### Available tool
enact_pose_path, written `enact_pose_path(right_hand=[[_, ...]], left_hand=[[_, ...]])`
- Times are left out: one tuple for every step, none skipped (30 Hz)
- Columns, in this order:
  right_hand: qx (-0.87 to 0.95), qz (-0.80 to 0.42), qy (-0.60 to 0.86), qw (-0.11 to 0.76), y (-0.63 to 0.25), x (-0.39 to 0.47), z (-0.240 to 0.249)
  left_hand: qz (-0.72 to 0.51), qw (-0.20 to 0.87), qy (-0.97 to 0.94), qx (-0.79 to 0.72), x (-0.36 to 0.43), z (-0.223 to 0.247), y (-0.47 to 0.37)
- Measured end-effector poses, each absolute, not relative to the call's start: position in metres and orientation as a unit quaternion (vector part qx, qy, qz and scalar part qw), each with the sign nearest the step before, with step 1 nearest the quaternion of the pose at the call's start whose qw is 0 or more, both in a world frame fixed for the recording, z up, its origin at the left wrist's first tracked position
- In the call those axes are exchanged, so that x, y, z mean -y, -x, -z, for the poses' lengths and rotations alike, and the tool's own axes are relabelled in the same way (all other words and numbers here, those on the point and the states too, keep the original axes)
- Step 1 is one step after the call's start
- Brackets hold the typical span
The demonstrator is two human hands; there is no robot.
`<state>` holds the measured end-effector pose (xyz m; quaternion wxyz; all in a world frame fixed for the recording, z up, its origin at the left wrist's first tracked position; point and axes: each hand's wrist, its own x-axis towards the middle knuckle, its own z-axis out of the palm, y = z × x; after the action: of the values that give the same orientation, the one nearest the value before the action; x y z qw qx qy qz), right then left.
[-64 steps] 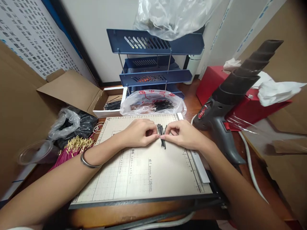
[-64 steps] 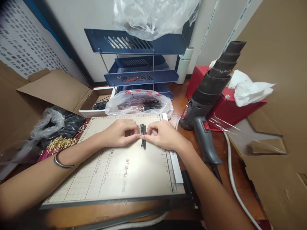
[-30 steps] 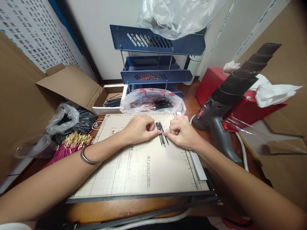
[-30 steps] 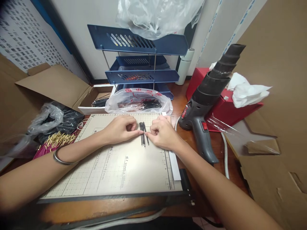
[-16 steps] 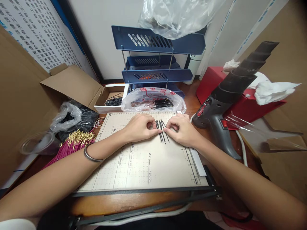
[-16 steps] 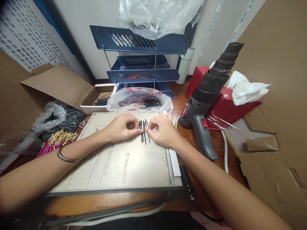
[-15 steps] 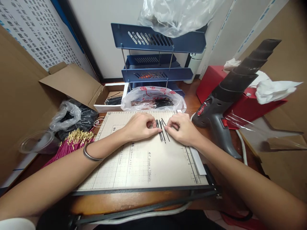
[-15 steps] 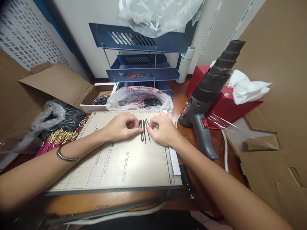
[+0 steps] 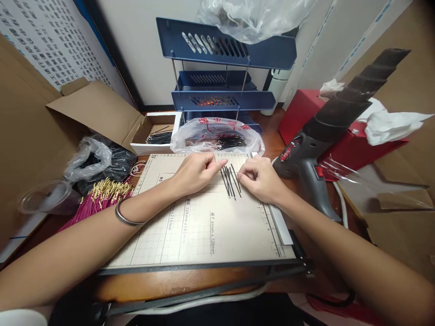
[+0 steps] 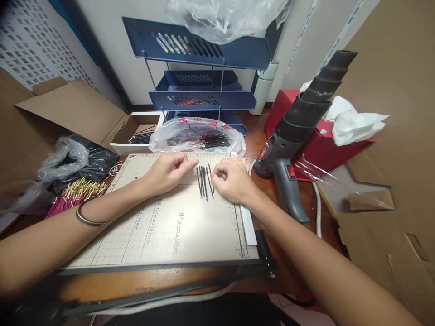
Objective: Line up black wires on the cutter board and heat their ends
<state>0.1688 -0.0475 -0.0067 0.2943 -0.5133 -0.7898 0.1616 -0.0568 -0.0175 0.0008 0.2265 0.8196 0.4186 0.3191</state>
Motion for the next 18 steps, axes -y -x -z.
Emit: enact_pose_path(right_hand=[[0.789,-0.164,0.513,0.295,-0.169,0.048,0.006],[0.787,-0.163,0.517,0.294,-0.169,0.048,0.006],[0.785,-0.159,0.523,0.291,-0.168,0.048,0.006],[0.785,-0.153,0.526,0.287,-0.168,0.048,0.006],[0.789,-0.148,0.525,0.283,-0.168,0.048,0.006],[0.795,-0.144,0.519,0.28,-0.168,0.049,0.005],[0.802,-0.144,0.509,0.276,-0.169,0.049,0.005],[0.811,-0.146,0.497,0.273,-0.169,0.049,0.005],[0.819,-0.15,0.485,0.269,-0.17,0.049,0.004],[0.826,-0.155,0.474,0.262,-0.171,0.05,0.003],[0.834,-0.162,0.464,0.252,-0.173,0.05,0.003],[0.842,-0.168,0.453,0.24,-0.174,0.051,0.002],[0.849,-0.173,0.443,0.229,-0.175,0.051,0.001],[0.855,-0.178,0.434,0.219,-0.176,0.051,0.001],[0.859,-0.181,0.429,0.214,-0.176,0.051,0.001],[0.858,-0.182,0.429,0.216,-0.176,0.051,0.001],[0.855,-0.18,0.433,0.222,-0.176,0.051,0.001],[0.85,-0.177,0.439,0.232,-0.175,0.051,0.002]], left_hand=[[-0.3,0.221,-0.829,-0.418,0.018,-0.002,0.057],[-0.278,0.212,-0.841,-0.414,0.018,-0.003,0.057],[-0.256,0.2,-0.853,-0.409,0.018,-0.005,0.057],[-0.236,0.186,-0.864,-0.404,0.019,-0.006,0.057],[-0.22,0.173,-0.873,-0.4,0.019,-0.006,0.057],[-0.209,0.161,-0.878,-0.4,0.02,-0.007,0.057],[-0.199,0.152,-0.882,-0.399,0.02,-0.007,0.057],[-0.191,0.143,-0.886,-0.398,0.022,-0.007,0.057],[-0.186,0.132,-0.889,-0.398,0.023,-0.007,0.056],[-0.182,0.117,-0.892,-0.398,0.024,-0.007,0.055],[-0.181,0.101,-0.894,-0.397,0.026,-0.007,0.054],[-0.179,0.087,-0.896,-0.397,0.028,-0.007,0.053],[-0.176,0.075,-0.897,-0.399,0.029,-0.008,0.052],[-0.174,0.067,-0.896,-0.403,0.03,-0.008,0.051],[-0.169,0.065,-0.894,-0.409,0.031,-0.008,0.05],[-0.165,0.065,-0.891,-0.417,0.032,-0.009,0.051],[-0.16,0.068,-0.889,-0.425,0.032,-0.01,0.051],[-0.157,0.073,-0.886,-0.43,0.031,-0.01,0.052]])
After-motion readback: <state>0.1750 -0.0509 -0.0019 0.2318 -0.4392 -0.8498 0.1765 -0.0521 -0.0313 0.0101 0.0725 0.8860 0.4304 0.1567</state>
